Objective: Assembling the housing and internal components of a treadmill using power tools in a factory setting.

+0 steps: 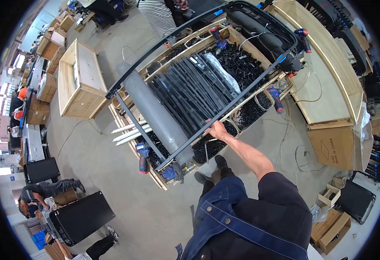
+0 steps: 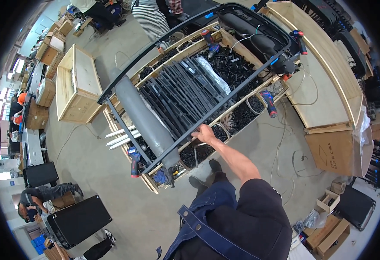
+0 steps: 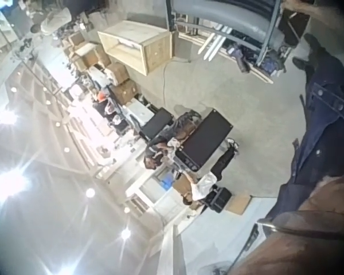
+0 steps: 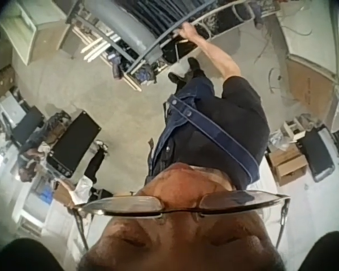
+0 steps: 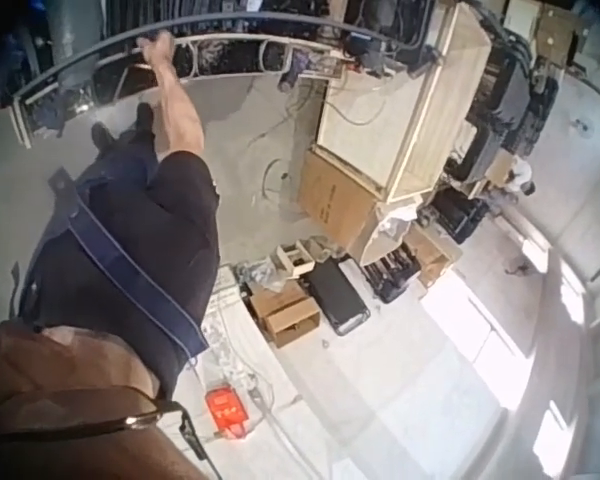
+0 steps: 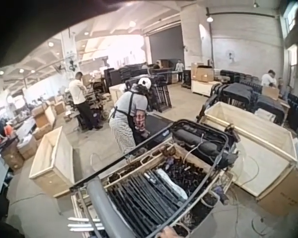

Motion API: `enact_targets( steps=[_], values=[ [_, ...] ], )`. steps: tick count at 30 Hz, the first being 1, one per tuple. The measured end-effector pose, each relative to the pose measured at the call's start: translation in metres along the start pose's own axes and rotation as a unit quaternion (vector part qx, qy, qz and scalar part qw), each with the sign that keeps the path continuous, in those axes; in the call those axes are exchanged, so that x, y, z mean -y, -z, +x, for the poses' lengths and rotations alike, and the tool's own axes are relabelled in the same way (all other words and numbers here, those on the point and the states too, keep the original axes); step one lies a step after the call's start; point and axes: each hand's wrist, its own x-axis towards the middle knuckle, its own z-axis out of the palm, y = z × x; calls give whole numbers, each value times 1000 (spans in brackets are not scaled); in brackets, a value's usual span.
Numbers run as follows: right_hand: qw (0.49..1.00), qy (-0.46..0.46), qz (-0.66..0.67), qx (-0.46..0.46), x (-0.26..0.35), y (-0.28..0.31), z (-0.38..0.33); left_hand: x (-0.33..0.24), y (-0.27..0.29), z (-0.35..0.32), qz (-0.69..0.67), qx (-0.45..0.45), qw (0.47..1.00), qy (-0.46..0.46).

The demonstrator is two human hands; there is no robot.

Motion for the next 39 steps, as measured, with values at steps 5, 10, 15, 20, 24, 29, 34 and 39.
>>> enact_targets(
  steps=[5,10,15,20,24,29,34,39],
  values=[
    [959,2,-284,-9,-1,25,37,18,-21,24,134,23,987,-87],
    [932,9,-307,-195,-12,64,72,-23,-43,25,-358,-59,923,126],
    [920,-13,-362,-146,-10,71,103,-48,-56,38,-343,-64,932,101],
    [948,-3,-270,-169,-24,80,110,-60,-64,40,-315,-61,943,84],
    [923,33,-349,-156,-21,79,116,-52,-64,43,-287,-59,953,73],
    [879,51,-460,-114,-34,88,143,-46,-73,42,-250,-38,966,60],
    [989,29,-138,-46,-42,142,143,-55,-87,62,-209,6,978,20],
    [950,-18,273,147,9,130,12,-20,-106,44,-169,22,985,12]
  ],
)
